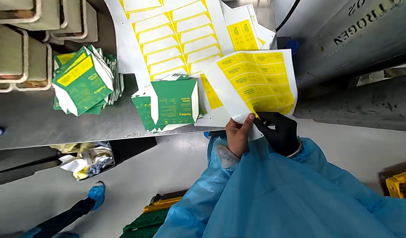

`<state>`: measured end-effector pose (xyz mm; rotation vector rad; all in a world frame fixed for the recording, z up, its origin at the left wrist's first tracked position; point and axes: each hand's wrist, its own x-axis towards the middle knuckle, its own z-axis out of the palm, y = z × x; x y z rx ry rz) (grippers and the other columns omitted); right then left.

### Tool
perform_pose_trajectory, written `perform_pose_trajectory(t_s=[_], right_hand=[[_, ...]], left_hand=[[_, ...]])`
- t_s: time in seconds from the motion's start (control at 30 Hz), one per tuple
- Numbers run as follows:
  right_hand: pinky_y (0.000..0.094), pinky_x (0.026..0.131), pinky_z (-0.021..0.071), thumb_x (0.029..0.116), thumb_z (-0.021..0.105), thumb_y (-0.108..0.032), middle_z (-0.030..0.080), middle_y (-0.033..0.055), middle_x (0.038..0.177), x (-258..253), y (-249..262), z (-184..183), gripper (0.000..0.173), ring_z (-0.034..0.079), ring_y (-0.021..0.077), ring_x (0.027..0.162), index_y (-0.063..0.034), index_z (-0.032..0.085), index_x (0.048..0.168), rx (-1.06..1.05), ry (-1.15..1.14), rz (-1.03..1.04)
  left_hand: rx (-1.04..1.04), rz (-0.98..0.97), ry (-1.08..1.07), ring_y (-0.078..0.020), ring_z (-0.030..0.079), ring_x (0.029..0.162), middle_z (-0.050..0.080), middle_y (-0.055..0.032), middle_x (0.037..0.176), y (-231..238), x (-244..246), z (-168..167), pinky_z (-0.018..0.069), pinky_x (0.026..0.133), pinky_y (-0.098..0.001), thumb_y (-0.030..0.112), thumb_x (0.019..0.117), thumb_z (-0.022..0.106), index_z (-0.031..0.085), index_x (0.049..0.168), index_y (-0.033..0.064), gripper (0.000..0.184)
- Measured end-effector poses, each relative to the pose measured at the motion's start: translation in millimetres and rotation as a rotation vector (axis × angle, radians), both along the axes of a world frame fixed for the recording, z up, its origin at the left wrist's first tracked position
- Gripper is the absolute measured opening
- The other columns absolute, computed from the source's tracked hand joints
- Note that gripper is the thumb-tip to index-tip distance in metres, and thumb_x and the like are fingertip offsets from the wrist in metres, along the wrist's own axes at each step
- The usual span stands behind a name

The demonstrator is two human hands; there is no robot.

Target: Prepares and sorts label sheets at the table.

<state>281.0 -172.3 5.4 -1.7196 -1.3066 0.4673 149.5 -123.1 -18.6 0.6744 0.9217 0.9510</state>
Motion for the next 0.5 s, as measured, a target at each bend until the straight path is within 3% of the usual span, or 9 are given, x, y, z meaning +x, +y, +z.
perform_pose_trajectory(t_s=[0.23,0.33,0.37,0.43,0.5], right_hand=[[0.0277,0.071,0.0594,0.0952,0.070,-0.024,0.077,0.0022,0.090,6.7,1.3,12.7,0.017,0.072,0.0115,0.082,-0.0119,0.081,0.099,-0.033,-0.236,0.063],[0.0329,0.069,0.0584,0.0968,0.066,-0.025,0.078,0.0045,0.092,10.0,2.7,17.6,0.020,0.072,0.0184,0.083,-0.0112,0.081,0.099,-0.033,-0.390,0.105],[0.0346,0.072,0.0588,0.0975,0.065,-0.027,0.078,0.0048,0.097,10.4,2.6,19.1,0.022,0.073,0.0200,0.087,-0.0110,0.080,0.102,-0.030,-0.416,0.117],[0.0401,0.089,0.0570,0.0976,0.065,-0.040,0.076,0.0043,0.116,10.9,2.5,23.2,0.036,0.071,0.0222,0.106,-0.0117,0.077,0.117,-0.053,-0.418,0.134],[0.0470,0.107,0.0462,0.0888,0.069,-0.061,0.066,0.0056,0.138,15.2,0.8,22.8,0.069,0.059,0.0255,0.128,-0.0123,0.065,0.138,-0.053,-0.390,0.201]], left_hand=[[0.113,-0.017,0.064,-0.0187,0.074,0.084,0.075,-0.0126,0.095,4.1,-0.8,1.1,0.0634,0.081,-0.0364,0.003,0.0927,0.073,0.070,0.108,-0.0016,0.016],[0.096,-0.064,0.131,-0.0173,0.074,0.079,0.075,-0.0105,0.092,4.1,-3.9,7.4,0.0635,0.075,-0.0350,0.009,0.0945,0.074,0.071,0.107,0.0020,0.015],[0.081,-0.072,0.130,-0.0172,0.074,0.077,0.075,-0.0103,0.091,4.4,-6.1,8.7,0.0636,0.073,-0.0348,0.012,0.0954,0.073,0.070,0.108,0.0024,0.015],[0.041,-0.063,0.075,-0.0164,0.073,0.076,0.074,-0.0092,0.091,5.3,-13.8,13.3,0.0638,0.072,-0.0350,0.014,0.0979,0.070,0.068,0.110,0.0038,0.016],[-0.003,-0.029,-0.016,-0.0173,0.074,0.082,0.074,-0.0086,0.098,3.6,-26.6,20.1,0.0643,0.076,-0.0374,0.015,0.1004,0.066,0.062,0.118,0.0069,0.020]])
